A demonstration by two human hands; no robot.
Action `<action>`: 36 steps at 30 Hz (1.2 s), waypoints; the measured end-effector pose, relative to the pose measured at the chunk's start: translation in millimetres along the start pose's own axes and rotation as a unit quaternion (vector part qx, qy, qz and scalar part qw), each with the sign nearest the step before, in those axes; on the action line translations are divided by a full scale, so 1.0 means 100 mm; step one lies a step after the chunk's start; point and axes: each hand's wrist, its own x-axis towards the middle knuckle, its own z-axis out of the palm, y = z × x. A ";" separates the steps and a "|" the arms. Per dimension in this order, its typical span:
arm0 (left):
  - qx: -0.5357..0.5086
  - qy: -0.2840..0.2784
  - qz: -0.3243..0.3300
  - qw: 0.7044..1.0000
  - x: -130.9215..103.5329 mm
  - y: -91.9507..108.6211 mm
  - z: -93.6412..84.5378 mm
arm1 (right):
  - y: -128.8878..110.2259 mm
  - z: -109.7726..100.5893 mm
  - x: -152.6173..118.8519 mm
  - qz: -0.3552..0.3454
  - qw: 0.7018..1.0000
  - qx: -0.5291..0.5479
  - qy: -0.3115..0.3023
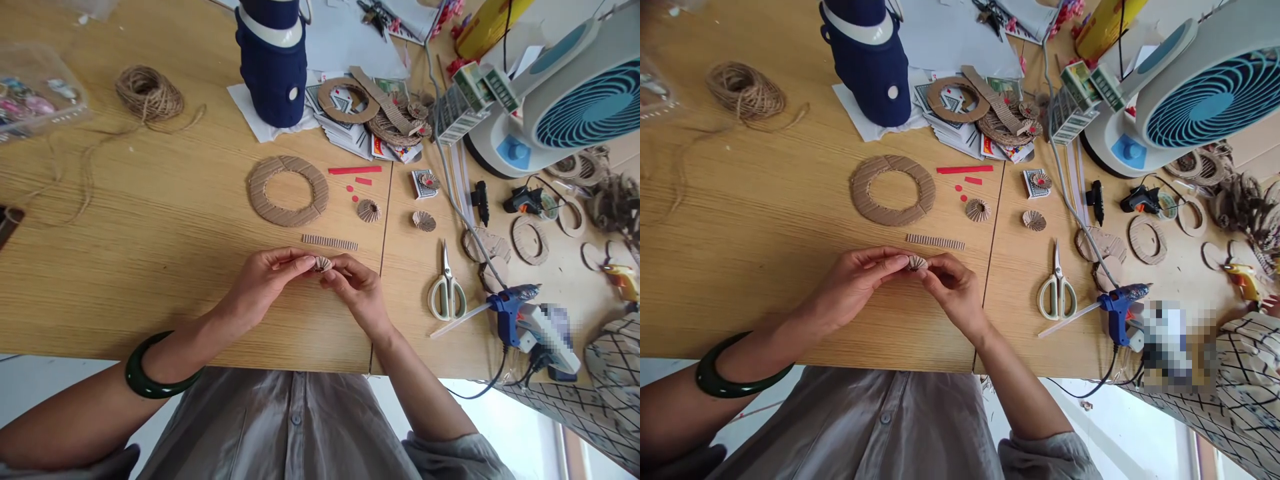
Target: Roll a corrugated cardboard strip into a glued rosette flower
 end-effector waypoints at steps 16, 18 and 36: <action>0.028 0.018 0.011 0.999 0.00 0.04 0.02 | -0.03 0.07 -0.01 0.011 1.000 0.017 0.014; 0.006 0.006 0.007 1.000 0.01 0.04 0.03 | -0.03 0.07 -0.02 0.050 0.998 0.049 0.003; -0.181 0.002 -0.079 0.980 0.05 0.00 0.00 | -0.40 -0.58 -0.10 0.051 0.972 0.219 0.073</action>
